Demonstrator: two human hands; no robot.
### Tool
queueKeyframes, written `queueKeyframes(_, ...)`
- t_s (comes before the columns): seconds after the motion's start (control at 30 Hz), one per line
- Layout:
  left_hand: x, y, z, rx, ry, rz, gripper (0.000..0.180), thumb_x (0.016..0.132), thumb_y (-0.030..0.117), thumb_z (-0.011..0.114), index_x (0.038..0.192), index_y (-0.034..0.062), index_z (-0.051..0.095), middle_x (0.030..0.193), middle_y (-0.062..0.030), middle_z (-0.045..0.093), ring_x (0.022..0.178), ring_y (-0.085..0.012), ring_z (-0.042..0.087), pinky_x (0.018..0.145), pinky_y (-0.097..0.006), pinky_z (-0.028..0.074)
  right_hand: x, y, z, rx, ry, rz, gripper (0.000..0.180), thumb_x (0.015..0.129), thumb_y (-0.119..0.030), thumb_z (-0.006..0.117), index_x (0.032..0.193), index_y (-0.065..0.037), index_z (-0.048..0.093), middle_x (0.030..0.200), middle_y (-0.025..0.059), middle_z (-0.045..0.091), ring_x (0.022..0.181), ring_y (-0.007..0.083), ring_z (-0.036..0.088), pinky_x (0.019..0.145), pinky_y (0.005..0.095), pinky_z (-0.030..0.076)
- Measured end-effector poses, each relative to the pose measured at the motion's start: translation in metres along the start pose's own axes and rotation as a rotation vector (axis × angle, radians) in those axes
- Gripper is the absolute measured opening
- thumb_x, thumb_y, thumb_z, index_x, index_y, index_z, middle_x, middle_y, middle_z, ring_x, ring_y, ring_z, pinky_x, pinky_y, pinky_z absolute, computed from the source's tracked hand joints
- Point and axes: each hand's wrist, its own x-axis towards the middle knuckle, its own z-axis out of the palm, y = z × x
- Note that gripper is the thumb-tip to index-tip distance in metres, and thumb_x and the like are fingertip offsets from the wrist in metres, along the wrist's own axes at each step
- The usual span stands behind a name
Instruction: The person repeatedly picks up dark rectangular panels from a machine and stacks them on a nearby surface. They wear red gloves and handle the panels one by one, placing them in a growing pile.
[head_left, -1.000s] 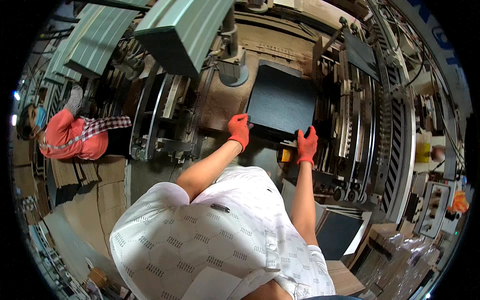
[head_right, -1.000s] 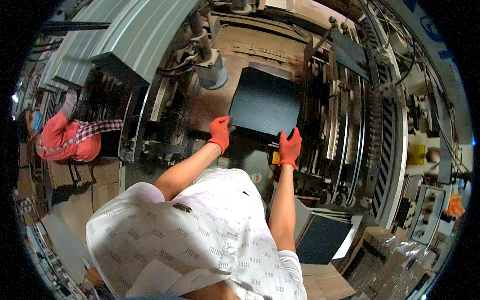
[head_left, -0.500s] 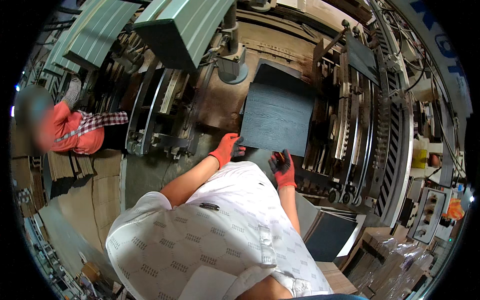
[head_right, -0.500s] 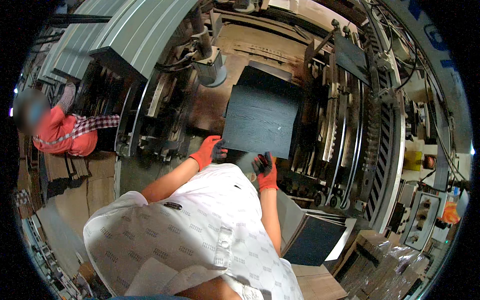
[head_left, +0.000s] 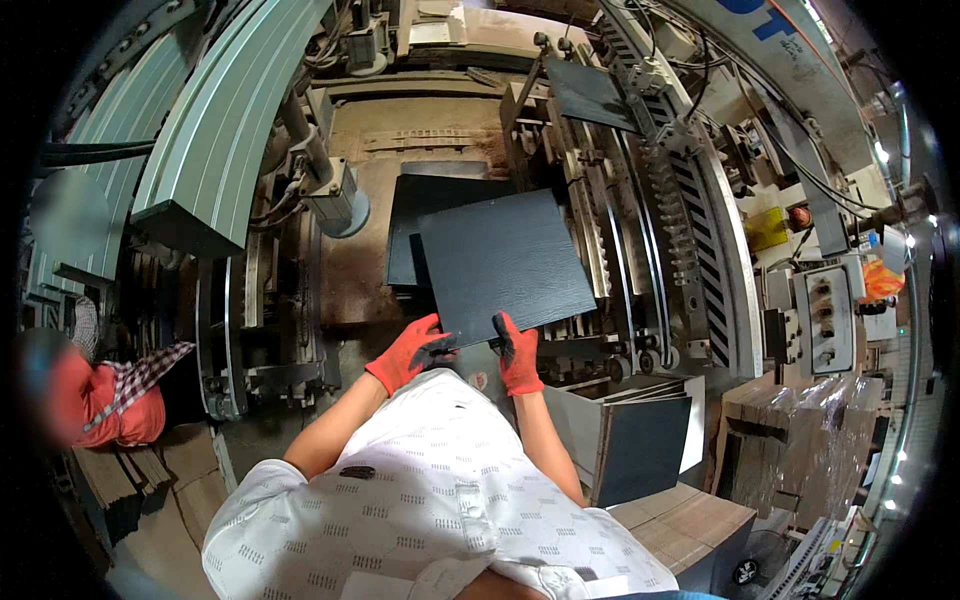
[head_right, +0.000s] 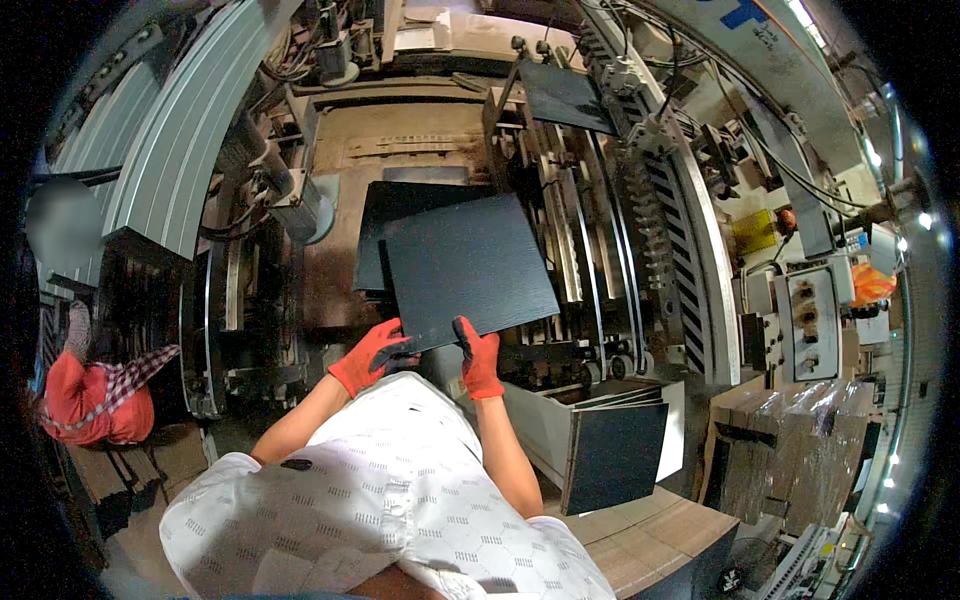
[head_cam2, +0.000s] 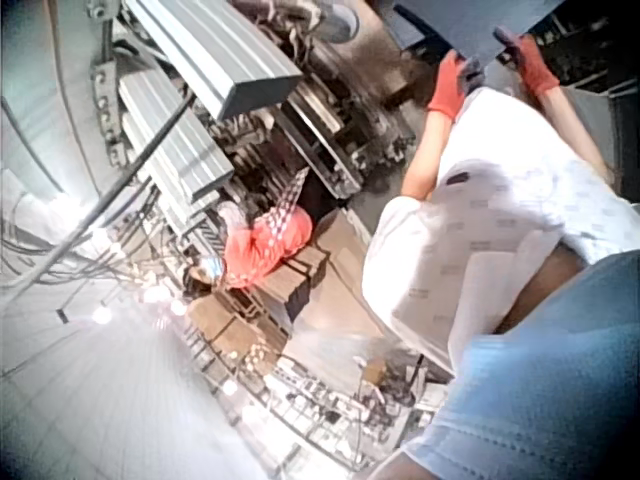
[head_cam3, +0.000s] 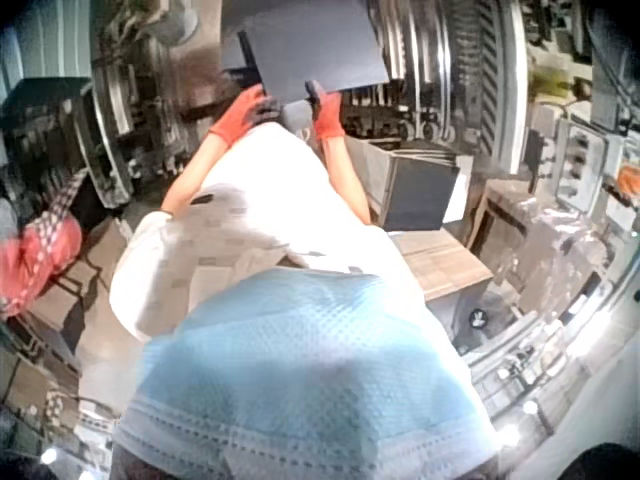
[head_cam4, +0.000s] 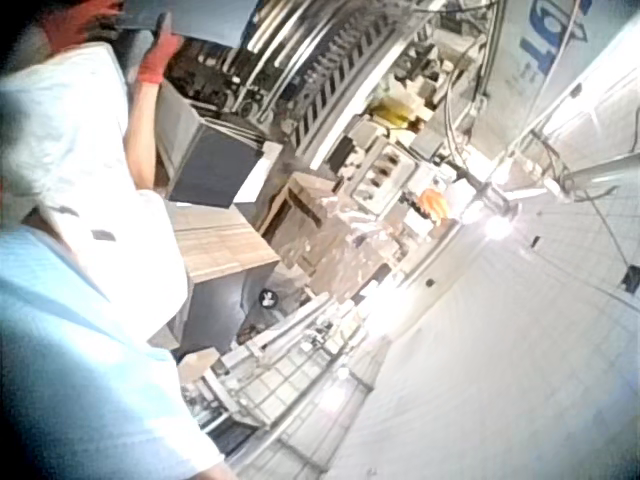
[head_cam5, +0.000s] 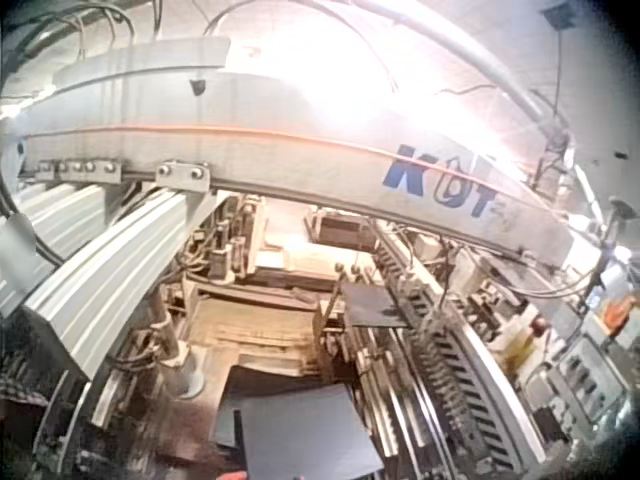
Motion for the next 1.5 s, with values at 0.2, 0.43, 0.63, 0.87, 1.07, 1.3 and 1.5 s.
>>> queueKeyframes(0.2, 0.038, 0.035, 0.042, -0.126, -0.055, 0.097, 0.043, 0.107, 0.018, 0.057, 0.147, 0.0048, 0.049, 0.134, -0.0100, 0.060, 0.111, -0.0204, 0.065, 0.093, -0.035, 0.056, 0.013, -0.070, 0.006, 0.186, 0.274, -0.151, 0.029, 0.094, -0.020, 0.075, 0.117, -0.004, 0.065, 0.114, 0.0025, 0.066, 0.097, 0.0164, 0.063, 0.084, 0.0355, 0.052)
queueKeyframes(0.43, 0.059, 0.046, 0.051, -0.004, -0.126, 0.132, 0.043, 0.108, 0.022, 0.057, 0.146, 0.0053, 0.048, 0.129, -0.0108, 0.064, 0.105, -0.0180, 0.066, 0.091, -0.033, 0.057, 0.103, -0.151, -0.086, 0.066, 0.349, -0.308, 0.020, 0.091, -0.025, 0.079, 0.087, -0.010, 0.067, 0.079, -0.0028, 0.062, 0.066, 0.0112, 0.055, 0.061, 0.0330, 0.046)
queueKeyframes(0.63, 0.038, 0.007, 0.028, 0.069, -0.066, -0.030, 0.041, 0.107, 0.021, 0.059, 0.143, 0.0042, 0.051, 0.124, -0.0100, 0.067, 0.105, -0.0168, 0.067, 0.089, -0.033, 0.057, 0.159, -0.179, -0.154, -0.471, 0.406, -0.159, 0.043, 0.081, -0.045, 0.085, 0.085, -0.006, 0.067, 0.079, 0.0055, 0.065, 0.068, 0.0199, 0.061, 0.065, 0.0378, 0.050)
queueKeyframes(0.87, 0.009, 0.000, -0.002, 0.105, 0.132, 0.008, 0.039, 0.104, 0.020, 0.063, 0.139, 0.0047, 0.054, 0.117, -0.0077, 0.067, 0.097, -0.0133, 0.064, 0.083, -0.029, 0.056, 0.132, -0.164, -0.089, -1.217, 0.668, -0.246, 0.103, 0.069, -0.068, 0.081, 0.148, -0.011, 0.047, 0.142, 0.0253, 0.054, 0.131, 0.0438, 0.051, 0.105, 0.0585, 0.042)
queueKeyframes(1.07, 0.000, -0.010, -0.016, 0.020, 0.257, -0.016, 0.039, 0.104, 0.021, 0.063, 0.139, 0.0064, 0.054, 0.119, -0.0077, 0.067, 0.093, -0.0132, 0.065, 0.080, -0.029, 0.057, 0.131, -0.121, -0.077, -1.690, 0.671, -0.403, 0.110, 0.068, -0.087, 0.069, 0.156, -0.024, 0.045, 0.149, 0.0303, 0.045, 0.139, 0.0474, 0.040, 0.111, 0.0692, 0.025)
queueKeyframes(1.3, 0.014, -0.011, -0.009, 0.059, 0.203, -0.019, 0.041, 0.104, 0.021, 0.065, 0.140, 0.0047, 0.054, 0.117, -0.0079, 0.068, 0.095, -0.0140, 0.065, 0.080, -0.028, 0.057, 0.159, -0.072, -0.043, -1.604, 0.923, -0.453, 0.105, 0.088, -0.074, 0.059, 0.161, -0.004, 0.028, 0.162, 0.0418, 0.015, 0.151, 0.0563, 0.017, 0.122, 0.0646, 0.009)
queueKeyframes(1.5, 0.030, -0.011, -0.011, 0.053, 0.157, -0.001, 0.041, 0.103, 0.019, 0.065, 0.140, 0.0039, 0.054, 0.119, -0.0094, 0.068, 0.098, -0.0161, 0.066, 0.083, -0.030, 0.057, 0.163, -0.064, 0.007, -1.323, 0.982, -0.415, 0.096, 0.087, -0.059, 0.072, 0.157, -0.007, 0.033, 0.166, 0.0354, 0.012, 0.153, 0.0544, 0.013, 0.122, 0.0647, 0.009)
